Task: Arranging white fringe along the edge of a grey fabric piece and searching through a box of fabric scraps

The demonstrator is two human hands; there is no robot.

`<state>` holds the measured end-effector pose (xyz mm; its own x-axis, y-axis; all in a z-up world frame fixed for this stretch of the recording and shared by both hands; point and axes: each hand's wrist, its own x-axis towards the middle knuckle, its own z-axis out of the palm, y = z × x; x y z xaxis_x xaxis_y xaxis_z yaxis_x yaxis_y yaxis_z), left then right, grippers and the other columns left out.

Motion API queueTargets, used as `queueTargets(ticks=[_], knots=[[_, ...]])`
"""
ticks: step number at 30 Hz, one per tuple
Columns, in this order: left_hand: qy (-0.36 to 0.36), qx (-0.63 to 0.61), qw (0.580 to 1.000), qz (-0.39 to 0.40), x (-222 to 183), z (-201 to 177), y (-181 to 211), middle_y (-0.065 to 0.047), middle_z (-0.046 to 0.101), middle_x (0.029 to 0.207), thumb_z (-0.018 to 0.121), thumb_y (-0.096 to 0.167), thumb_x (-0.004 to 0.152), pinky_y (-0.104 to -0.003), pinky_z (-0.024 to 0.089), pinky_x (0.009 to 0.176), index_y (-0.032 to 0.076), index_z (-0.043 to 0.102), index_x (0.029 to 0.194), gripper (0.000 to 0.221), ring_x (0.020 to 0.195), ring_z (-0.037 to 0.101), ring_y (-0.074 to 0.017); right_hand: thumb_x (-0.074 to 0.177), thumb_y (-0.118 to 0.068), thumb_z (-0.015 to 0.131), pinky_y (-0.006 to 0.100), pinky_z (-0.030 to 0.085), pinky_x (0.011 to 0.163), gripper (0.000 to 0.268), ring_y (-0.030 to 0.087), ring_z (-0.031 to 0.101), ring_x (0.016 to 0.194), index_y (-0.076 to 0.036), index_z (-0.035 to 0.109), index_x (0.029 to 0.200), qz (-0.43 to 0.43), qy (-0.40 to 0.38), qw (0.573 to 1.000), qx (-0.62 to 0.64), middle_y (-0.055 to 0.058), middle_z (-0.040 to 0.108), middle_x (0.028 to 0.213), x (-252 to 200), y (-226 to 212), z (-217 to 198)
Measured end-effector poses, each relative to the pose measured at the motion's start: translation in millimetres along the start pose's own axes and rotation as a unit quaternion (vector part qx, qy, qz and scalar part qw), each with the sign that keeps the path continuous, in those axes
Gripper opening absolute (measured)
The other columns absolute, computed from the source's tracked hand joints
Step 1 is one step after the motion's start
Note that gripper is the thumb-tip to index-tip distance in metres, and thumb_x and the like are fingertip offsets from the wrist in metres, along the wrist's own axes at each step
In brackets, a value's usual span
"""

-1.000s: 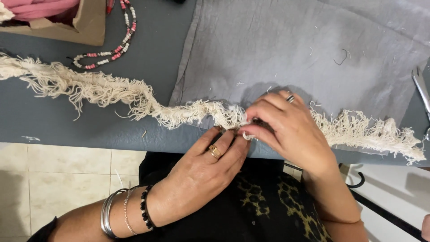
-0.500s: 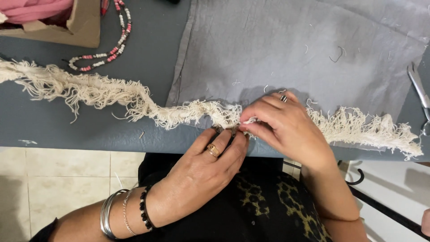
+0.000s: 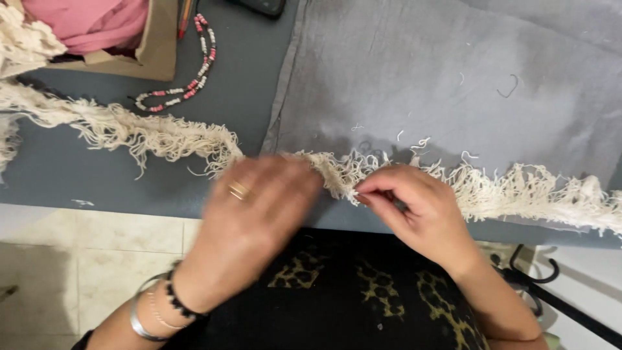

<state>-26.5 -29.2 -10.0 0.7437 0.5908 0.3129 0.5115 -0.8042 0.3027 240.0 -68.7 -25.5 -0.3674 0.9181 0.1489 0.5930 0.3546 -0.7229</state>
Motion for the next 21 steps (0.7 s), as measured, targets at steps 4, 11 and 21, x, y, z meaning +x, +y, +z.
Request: queueTargets(ticks=[4,11,21], knots=[[0.006,0.035,0.997,-0.071,0,-20,-26,-0.007,0.068,0.114,0.074,0.019,0.099,-0.044,0.047,0.099,0.006,0.069,0.121,0.026,0.104,0.062,-0.0289,0.093,-0.010,0.074,0.032,0.060,0.089,0.022,0.019,0.069,0.097,-0.008,0.070,0.115,-0.038,-0.005,0.997,-0.062,0.007,0.070,0.106,11,-7,8],[0.216,0.049,0.975,0.014,-35,-34,-68,-0.012,0.074,0.093,0.093,-0.002,0.096,-0.040,0.054,0.070,0.005,0.076,0.099,0.019,0.081,0.064,-0.0257,0.092,-0.017,0.074,0.030,0.063,0.089,0.029,0.018,0.070,0.096,-0.009,0.067,0.118,-0.047,-0.016,0.994,-0.095,0.008,0.070,0.109,3,4,13],[-0.072,-0.089,0.984,-0.134,-65,-56,-112,0.005,0.067,0.078,0.085,0.054,0.067,-0.039,0.039,0.098,0.015,0.072,0.097,0.051,0.080,0.063,-0.0169,0.092,-0.018,0.078,0.029,0.059,0.071,0.034,0.014,0.065,0.085,-0.021,0.068,0.125,-0.066,-0.037,0.991,-0.110,0.003,0.060,0.110,7,0,11]])
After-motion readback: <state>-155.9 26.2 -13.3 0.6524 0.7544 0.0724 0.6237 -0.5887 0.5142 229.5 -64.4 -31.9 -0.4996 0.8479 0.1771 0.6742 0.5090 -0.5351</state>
